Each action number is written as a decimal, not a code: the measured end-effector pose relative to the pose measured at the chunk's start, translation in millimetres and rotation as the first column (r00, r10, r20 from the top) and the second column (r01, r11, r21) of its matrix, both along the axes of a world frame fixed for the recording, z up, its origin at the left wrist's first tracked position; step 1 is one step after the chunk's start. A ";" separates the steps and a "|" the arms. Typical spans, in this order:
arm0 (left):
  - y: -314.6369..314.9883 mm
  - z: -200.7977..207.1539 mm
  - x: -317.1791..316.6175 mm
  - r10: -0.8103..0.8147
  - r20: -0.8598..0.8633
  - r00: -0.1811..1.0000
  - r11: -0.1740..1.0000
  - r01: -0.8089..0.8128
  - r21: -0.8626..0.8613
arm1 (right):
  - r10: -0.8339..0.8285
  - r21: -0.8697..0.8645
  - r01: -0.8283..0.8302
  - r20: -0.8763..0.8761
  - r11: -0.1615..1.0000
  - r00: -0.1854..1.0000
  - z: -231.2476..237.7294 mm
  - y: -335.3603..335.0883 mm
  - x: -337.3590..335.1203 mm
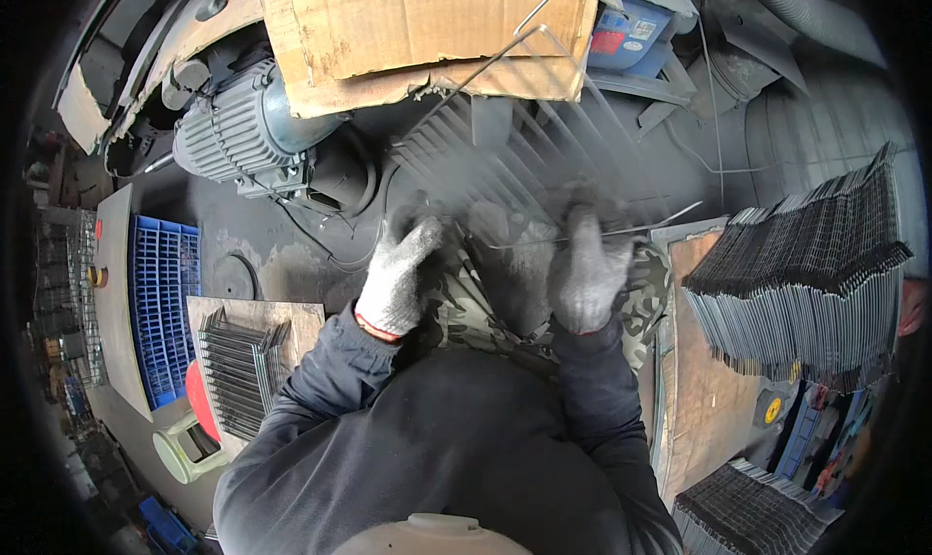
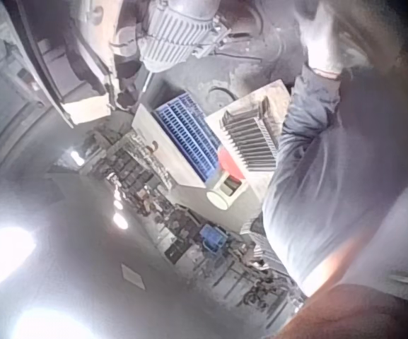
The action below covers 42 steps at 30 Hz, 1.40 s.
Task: The person is inspecting and sorting metal wire grids on a workbench.
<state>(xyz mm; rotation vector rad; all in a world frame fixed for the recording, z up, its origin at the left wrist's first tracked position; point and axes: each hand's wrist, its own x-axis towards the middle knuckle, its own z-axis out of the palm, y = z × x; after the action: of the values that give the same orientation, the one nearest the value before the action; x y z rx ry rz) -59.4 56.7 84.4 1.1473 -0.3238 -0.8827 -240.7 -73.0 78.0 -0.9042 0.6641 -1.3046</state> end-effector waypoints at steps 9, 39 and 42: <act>4.7 -23.3 24.4 0.045 -0.230 0.972 0.989 -0.075 -0.124 | 0.339 0.261 -0.422 0.308 0.868 0.889 -11.1 36.1 23.3; -80.2 -72.9 40.4 -0.343 0.155 0.927 0.908 0.284 0.307 | 0.253 0.353 -0.080 -0.478 0.932 0.841 -69.3 -80.4 -15.7; -67.8 -93.2 41.7 -0.229 0.072 0.971 0.945 0.204 0.258 | 0.122 0.134 -0.072 -0.416 0.988 0.901 -80.1 -79.7 13.8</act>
<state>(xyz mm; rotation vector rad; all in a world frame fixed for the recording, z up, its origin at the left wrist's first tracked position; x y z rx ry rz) -17.7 -11.1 -8.8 1.4111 -0.4381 -1.0827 -226.8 -152.6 -2.1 -1.1229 1.0091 -0.9731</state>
